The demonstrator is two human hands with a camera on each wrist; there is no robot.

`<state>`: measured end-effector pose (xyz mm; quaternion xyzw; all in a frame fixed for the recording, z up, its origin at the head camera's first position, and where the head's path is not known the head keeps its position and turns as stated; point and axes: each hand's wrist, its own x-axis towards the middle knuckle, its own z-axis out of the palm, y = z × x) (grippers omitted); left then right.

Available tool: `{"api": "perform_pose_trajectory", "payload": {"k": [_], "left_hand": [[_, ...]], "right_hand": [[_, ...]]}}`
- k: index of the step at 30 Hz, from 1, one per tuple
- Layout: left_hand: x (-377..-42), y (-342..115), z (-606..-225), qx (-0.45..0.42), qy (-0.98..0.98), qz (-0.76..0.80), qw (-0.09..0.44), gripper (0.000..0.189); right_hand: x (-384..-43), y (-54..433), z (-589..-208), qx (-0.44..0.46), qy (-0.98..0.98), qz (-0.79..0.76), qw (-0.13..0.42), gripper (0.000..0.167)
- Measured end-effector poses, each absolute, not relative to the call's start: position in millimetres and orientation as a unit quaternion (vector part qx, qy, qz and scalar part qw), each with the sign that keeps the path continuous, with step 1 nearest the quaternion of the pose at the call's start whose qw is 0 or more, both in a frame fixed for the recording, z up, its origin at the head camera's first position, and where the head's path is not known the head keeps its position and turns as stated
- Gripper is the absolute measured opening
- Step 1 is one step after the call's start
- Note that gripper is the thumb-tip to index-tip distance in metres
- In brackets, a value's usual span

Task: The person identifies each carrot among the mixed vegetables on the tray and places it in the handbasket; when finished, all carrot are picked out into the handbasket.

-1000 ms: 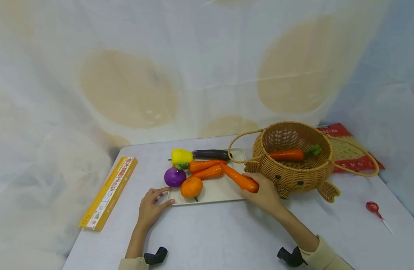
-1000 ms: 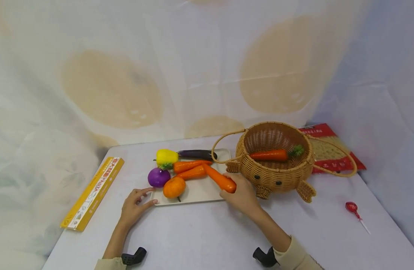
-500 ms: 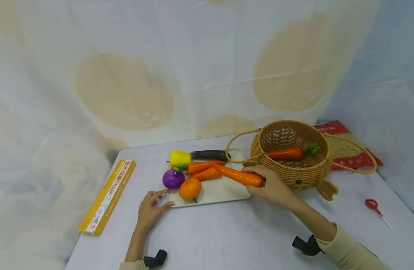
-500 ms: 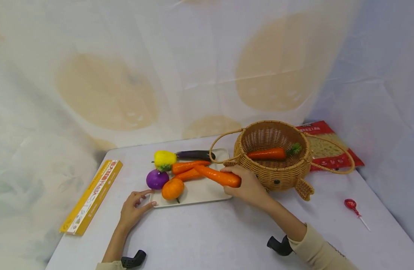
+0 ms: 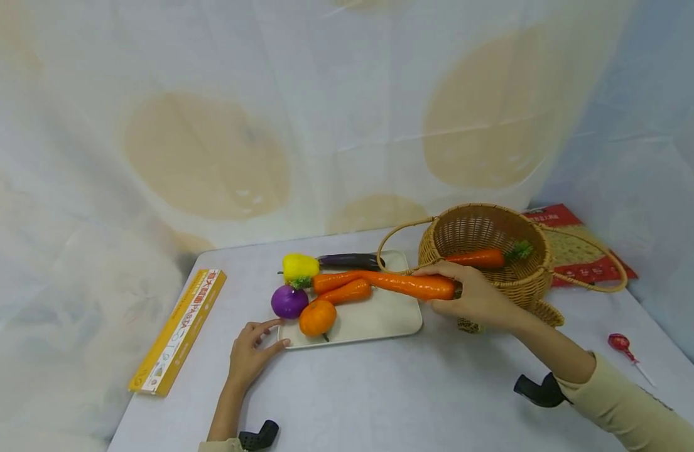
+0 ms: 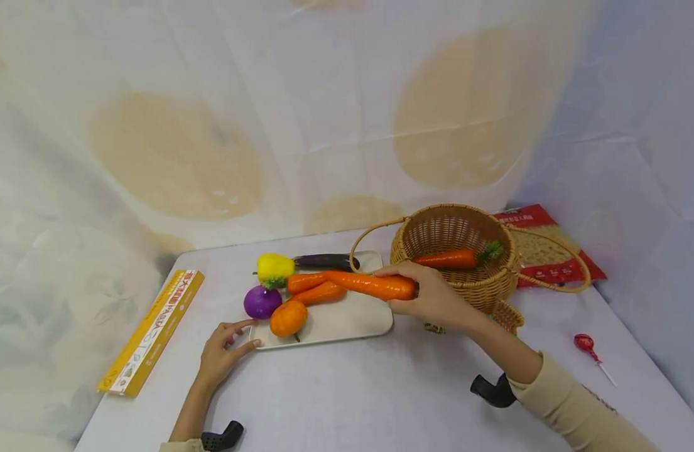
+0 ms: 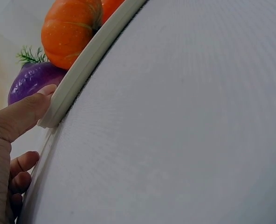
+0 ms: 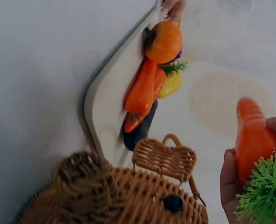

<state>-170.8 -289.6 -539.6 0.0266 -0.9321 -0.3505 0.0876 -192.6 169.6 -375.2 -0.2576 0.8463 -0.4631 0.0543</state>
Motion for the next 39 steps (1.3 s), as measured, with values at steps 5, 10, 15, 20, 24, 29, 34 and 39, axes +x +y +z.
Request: {"api": "perform_pose_trajectory", "payload": {"k": [5, 10, 15, 20, 24, 29, 34, 39], "left_hand": [[-171, -288, -542, 0.028, -0.933, -0.348, 0.089, 0.047], [-169, -289, -541, 0.023, -0.934, -0.345, 0.091, 0.046], [-169, -292, -538, 0.024, -0.935, -0.341, 0.098, 0.046], [-171, -291, -538, 0.022, -0.933, -0.347, 0.098, 0.047], [-172, -291, -539, 0.017, -0.931, -0.347, 0.113, 0.047], [-173, -289, -539, 0.015, -0.929, -0.351, 0.117, 0.047], [-173, -287, -540, 0.020, -0.931, -0.348, 0.106, 0.047], [-172, -289, -542, 0.022, -0.930, -0.347, 0.117, 0.047]], "right_hand": [[-198, 185, -364, -0.252, 0.846, -0.464, 0.079, 0.046], [-204, 203, -353, -0.246, 0.841, -0.472, 0.095, 0.046], [-211, 221, -341, -0.247, 0.840, -0.471, 0.107, 0.043], [-223, 243, -317, -0.250, 0.850, -0.445, 0.130, 0.044], [-235, 259, -303, -0.266, 0.869, -0.397, 0.131, 0.045], [-249, 276, -298, -0.276, 0.876, -0.370, 0.142, 0.046], [-264, 294, -295, -0.262, 0.872, -0.371, 0.184, 0.047], [-281, 303, -289, -0.256, 0.872, -0.358, 0.213, 0.048]]}}
